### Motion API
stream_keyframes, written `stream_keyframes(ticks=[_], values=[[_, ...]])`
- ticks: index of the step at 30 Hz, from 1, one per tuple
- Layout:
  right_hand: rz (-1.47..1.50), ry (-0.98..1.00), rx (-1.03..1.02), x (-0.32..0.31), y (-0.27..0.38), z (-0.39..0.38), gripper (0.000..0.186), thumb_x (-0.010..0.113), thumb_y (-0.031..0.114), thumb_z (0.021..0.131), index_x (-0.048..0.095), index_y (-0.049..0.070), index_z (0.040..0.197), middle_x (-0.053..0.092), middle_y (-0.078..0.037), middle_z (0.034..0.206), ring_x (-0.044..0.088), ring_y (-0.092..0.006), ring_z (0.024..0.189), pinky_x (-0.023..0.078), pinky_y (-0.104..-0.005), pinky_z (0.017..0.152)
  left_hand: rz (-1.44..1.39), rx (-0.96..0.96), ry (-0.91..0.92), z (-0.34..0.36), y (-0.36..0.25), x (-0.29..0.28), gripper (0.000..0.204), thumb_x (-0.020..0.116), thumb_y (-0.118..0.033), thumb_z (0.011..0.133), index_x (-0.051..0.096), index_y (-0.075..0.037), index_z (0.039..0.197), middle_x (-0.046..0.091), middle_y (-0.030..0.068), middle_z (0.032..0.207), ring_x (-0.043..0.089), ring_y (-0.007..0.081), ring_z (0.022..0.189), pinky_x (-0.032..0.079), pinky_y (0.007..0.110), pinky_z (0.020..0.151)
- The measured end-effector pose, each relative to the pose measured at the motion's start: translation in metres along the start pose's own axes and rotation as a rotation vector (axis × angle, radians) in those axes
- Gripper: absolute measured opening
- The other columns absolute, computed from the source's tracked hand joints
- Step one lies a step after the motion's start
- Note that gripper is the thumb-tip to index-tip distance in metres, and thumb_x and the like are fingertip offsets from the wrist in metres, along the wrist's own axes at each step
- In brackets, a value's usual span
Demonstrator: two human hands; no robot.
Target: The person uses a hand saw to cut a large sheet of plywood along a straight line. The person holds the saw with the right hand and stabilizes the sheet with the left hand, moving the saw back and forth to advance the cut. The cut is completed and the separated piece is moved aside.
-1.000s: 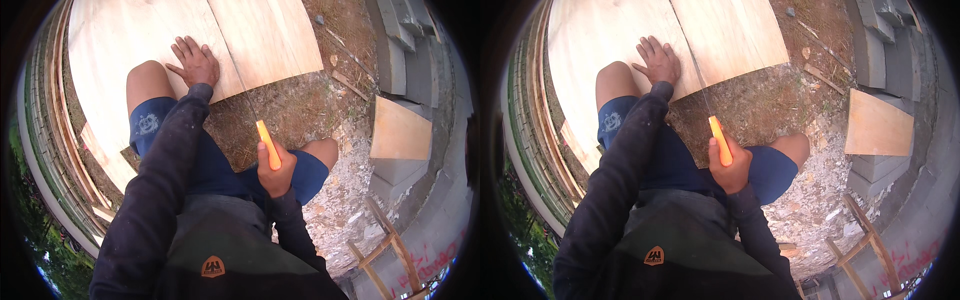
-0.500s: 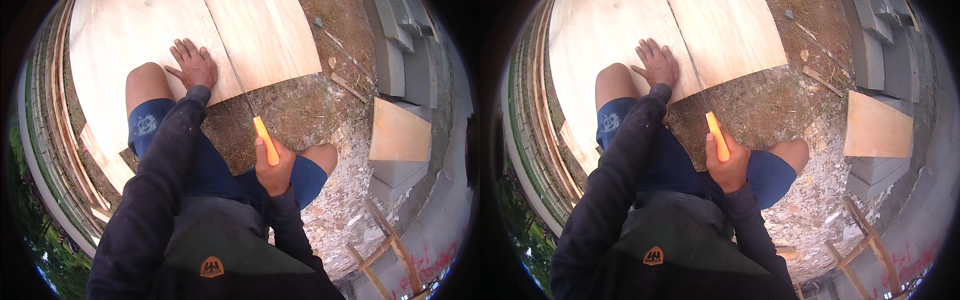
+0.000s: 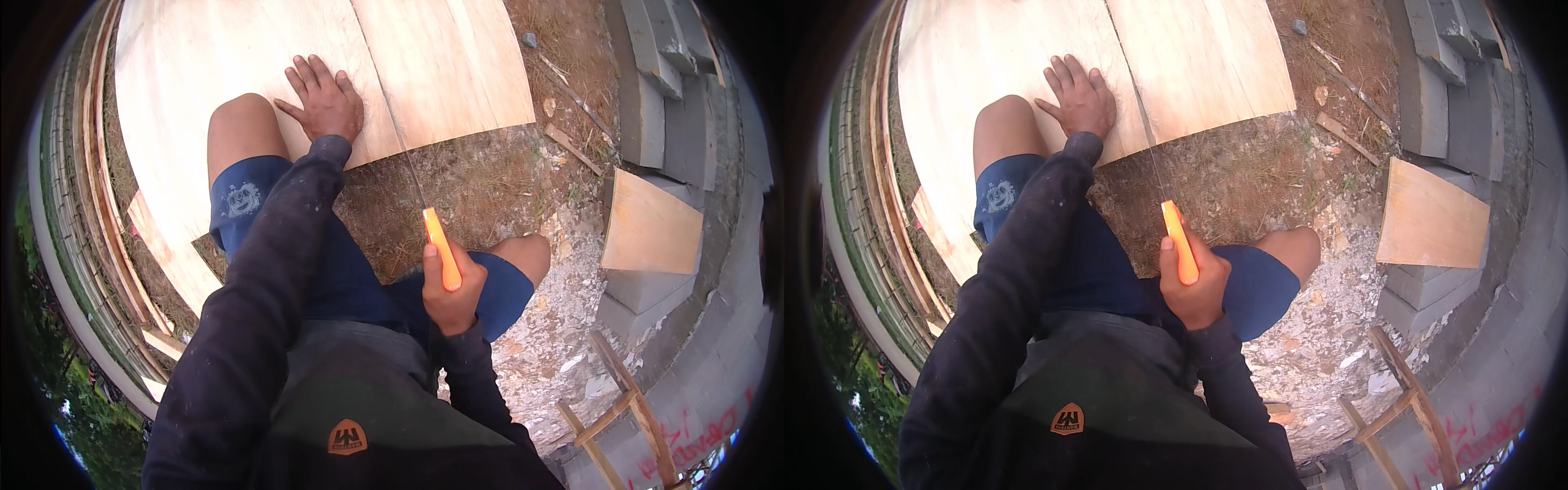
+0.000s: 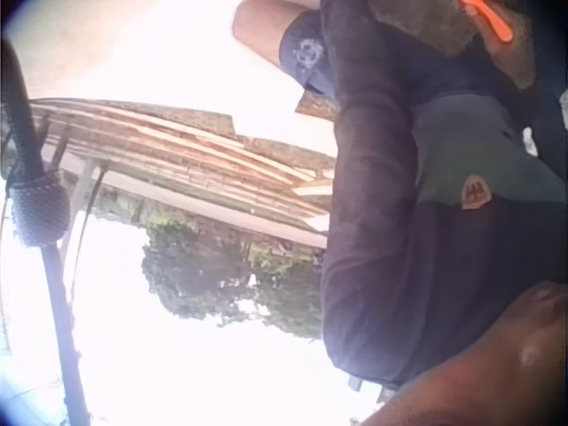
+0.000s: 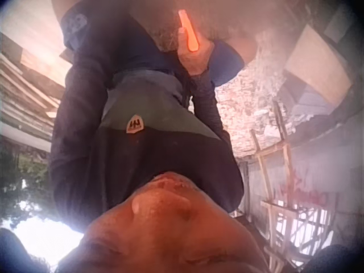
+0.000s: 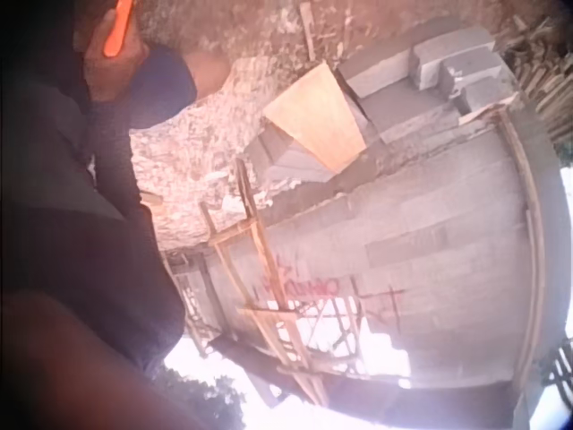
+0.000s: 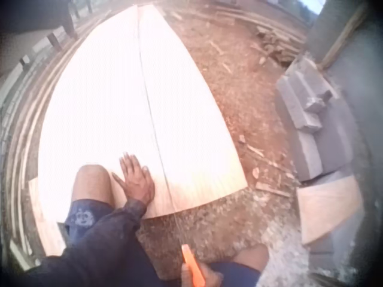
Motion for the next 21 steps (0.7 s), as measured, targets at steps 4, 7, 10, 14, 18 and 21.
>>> stream_keyframes(ticks=[4,7,10,14,18,21], values=[[-0.063,0.070,0.045,0.057,0.026,0.124,0.024,0.066,0.020,0.092,0.068,-0.004,0.093,0.063,-0.022,0.067,0.067,-0.0299,0.059,0.048,-0.0372,0.057,0.005,0.017,-0.001,0.009,-0.006,-0.004,0.063,0.030,-0.039,0.104,0.026,-0.005,0.157,0.016,0.0164,0.166,0.006,0.0332,0.155,0.000,0.071,0.117],[0.060,0.022,0.039,0.034,0.003,0.052,0.028,0.068,0.018,0.091,0.070,-0.004,0.107,0.066,-0.022,0.073,0.071,-0.0252,0.065,0.052,-0.0365,0.061,-0.007,0.004,0.005,0.003,0.000,-0.002,0.063,0.030,-0.039,0.104,0.026,-0.005,0.157,0.016,0.0163,0.167,0.006,0.0338,0.155,0.000,0.071,0.117],[-0.006,0.059,0.025,-0.031,-0.011,-0.059,0.038,0.067,0.011,0.090,0.065,-0.010,0.122,0.074,-0.023,0.103,0.075,-0.0247,0.092,0.057,-0.0302,0.080,0.008,-0.004,0.010,-0.002,0.004,-0.003,0.063,0.030,-0.039,0.105,0.026,-0.005,0.157,0.016,0.0161,0.167,0.006,0.0339,0.155,0.000,0.071,0.117],[-0.008,0.049,0.045,-0.019,-0.018,-0.029,0.034,0.067,0.011,0.090,0.067,-0.009,0.118,0.074,-0.021,0.093,0.075,-0.0218,0.083,0.056,-0.0302,0.075,-0.009,0.006,-0.008,-0.001,0.002,-0.001,0.063,0.030,-0.039,0.105,0.025,-0.004,0.157,0.015,0.0157,0.167,0.006,0.0333,0.155,0.000,0.071,0.117],[0.092,0.027,-0.061,0.058,0.009,0.109,0.020,0.067,0.017,0.093,0.069,-0.003,0.093,0.058,-0.015,0.060,0.058,-0.0183,0.052,0.044,-0.0337,0.052,-0.002,0.006,0.005,0.005,-0.007,-0.002,0.063,0.030,-0.039,0.105,0.025,-0.004,0.157,0.015,0.0155,0.167,0.006,0.0335,0.155,0.000,0.071,0.116],[0.057,0.024,0.004,0.047,0.001,0.082,0.023,0.067,0.017,0.093,0.070,-0.004,0.103,0.062,-0.016,0.066,0.062,-0.0180,0.056,0.047,-0.0334,0.055,-0.009,0.008,0.037,-0.005,-0.002,0.002,0.063,0.029,-0.039,0.105,0.025,-0.004,0.157,0.015,0.0156,0.167,0.006,0.0339,0.155,-0.001,0.072,0.116]])
Point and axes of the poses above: each hand's wrist, its own z-axis towards the middle knuckle, its own x-axis out of the palm, y = z × x, the point moved 4 cm from there along z, towards the middle knuckle
